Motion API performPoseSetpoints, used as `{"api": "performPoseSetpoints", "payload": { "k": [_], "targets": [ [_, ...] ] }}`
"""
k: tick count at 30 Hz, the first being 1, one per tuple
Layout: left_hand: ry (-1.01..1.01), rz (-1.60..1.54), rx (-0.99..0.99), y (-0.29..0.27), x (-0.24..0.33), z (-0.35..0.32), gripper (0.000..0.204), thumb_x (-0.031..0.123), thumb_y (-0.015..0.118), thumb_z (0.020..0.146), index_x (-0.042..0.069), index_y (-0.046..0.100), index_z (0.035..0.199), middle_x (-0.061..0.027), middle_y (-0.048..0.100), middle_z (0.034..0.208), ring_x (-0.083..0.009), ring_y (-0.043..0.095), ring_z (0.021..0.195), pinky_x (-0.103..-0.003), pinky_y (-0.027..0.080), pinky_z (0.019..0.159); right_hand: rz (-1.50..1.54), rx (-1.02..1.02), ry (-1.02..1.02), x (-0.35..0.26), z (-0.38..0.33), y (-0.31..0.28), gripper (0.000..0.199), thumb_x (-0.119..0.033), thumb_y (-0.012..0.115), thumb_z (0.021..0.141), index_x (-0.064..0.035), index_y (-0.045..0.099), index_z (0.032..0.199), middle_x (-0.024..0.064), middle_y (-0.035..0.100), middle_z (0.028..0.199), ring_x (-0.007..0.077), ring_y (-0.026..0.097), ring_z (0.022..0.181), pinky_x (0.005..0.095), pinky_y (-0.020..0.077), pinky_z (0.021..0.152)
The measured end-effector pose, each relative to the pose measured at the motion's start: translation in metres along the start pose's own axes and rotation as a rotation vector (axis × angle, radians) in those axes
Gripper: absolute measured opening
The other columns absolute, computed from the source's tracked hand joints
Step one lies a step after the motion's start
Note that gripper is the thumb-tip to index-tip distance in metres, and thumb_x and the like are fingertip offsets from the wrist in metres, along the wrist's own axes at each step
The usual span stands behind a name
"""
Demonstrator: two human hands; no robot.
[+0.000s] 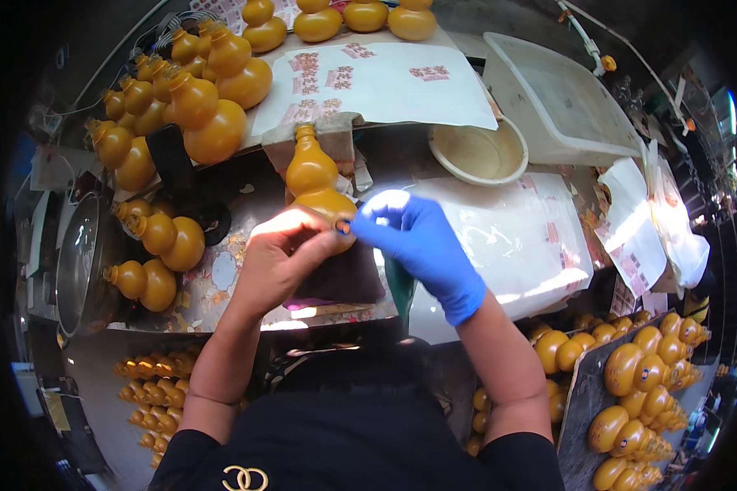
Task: The person scrubs the surface of yellow gourds with a green sponge and applies a sticker to each one. The person handles the gourds one at a time, rotating them to clean different sides before placing them on a nearby tray.
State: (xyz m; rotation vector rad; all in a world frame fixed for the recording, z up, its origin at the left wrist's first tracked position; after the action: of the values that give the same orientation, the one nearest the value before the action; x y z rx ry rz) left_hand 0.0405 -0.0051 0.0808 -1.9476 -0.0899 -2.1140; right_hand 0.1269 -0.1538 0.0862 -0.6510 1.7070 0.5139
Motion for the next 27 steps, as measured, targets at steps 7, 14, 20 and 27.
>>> {"api": "performPoseSetpoints", "payload": {
  "k": [7, 14, 20, 27],
  "targets": [
    [-0.056, -0.221, 0.253, -0.052, -0.064, 0.039, 0.051, 0.019, 0.068, 0.086, 0.002, 0.044, 0.127, -0.0110, 0.054, 0.117, -0.0183, 0.053, 0.110, -0.030, 0.042, 0.096, -0.393, -0.275, -0.198, -0.051, 0.085, -0.008, 0.021, -0.018, 0.071, 0.081, 0.0015, 0.066, 0.086, 0.0014, 0.063, 0.073, 0.0061, 0.055, 0.068, 0.0208, 0.0461, 0.066],
    [0.209, 0.019, 0.178, -0.054, -0.056, 0.019, 0.102, 0.033, 0.084, 0.068, 0.004, 0.025, 0.145, -0.0163, 0.038, 0.137, -0.0279, 0.040, 0.128, -0.042, 0.033, 0.107, -0.372, -0.291, -0.218, -0.051, 0.110, -0.008, 0.017, -0.017, 0.073, 0.082, -0.0018, 0.065, 0.085, -0.0028, 0.058, 0.074, 0.0030, 0.051, 0.068, 0.0176, 0.0420, 0.064],
    [0.351, 0.522, 0.182, -0.024, -0.053, -0.013, 0.086, 0.000, 0.079, 0.057, 0.011, 0.046, 0.136, -0.0160, 0.043, 0.135, -0.0354, 0.046, 0.122, -0.040, 0.039, 0.103, -0.264, -0.288, -0.130, -0.022, 0.103, -0.020, 0.016, -0.017, 0.072, 0.082, -0.0033, 0.065, 0.084, -0.0037, 0.058, 0.074, 0.0017, 0.047, 0.065, 0.0167, 0.0384, 0.059],
    [0.402, 0.749, 0.149, -0.016, -0.023, -0.013, 0.083, 0.004, 0.081, 0.060, 0.015, 0.047, 0.135, -0.0131, 0.041, 0.135, -0.0338, 0.044, 0.122, -0.042, 0.035, 0.104, -0.367, -0.342, -0.106, -0.034, 0.099, -0.018, 0.019, -0.018, 0.073, 0.081, -0.0003, 0.067, 0.084, -0.0006, 0.062, 0.075, 0.0049, 0.054, 0.072, 0.0196, 0.0448, 0.069]
  ]
}}
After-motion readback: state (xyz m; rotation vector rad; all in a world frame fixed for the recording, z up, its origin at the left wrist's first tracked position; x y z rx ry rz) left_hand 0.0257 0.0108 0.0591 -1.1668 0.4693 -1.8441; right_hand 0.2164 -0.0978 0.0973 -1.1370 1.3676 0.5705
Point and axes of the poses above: each hand's wrist, its own z-axis towards the middle knuckle, its own y-axis out of the palm, x = y × z, the point moved 6 cm from there along z, towards the middle knuckle
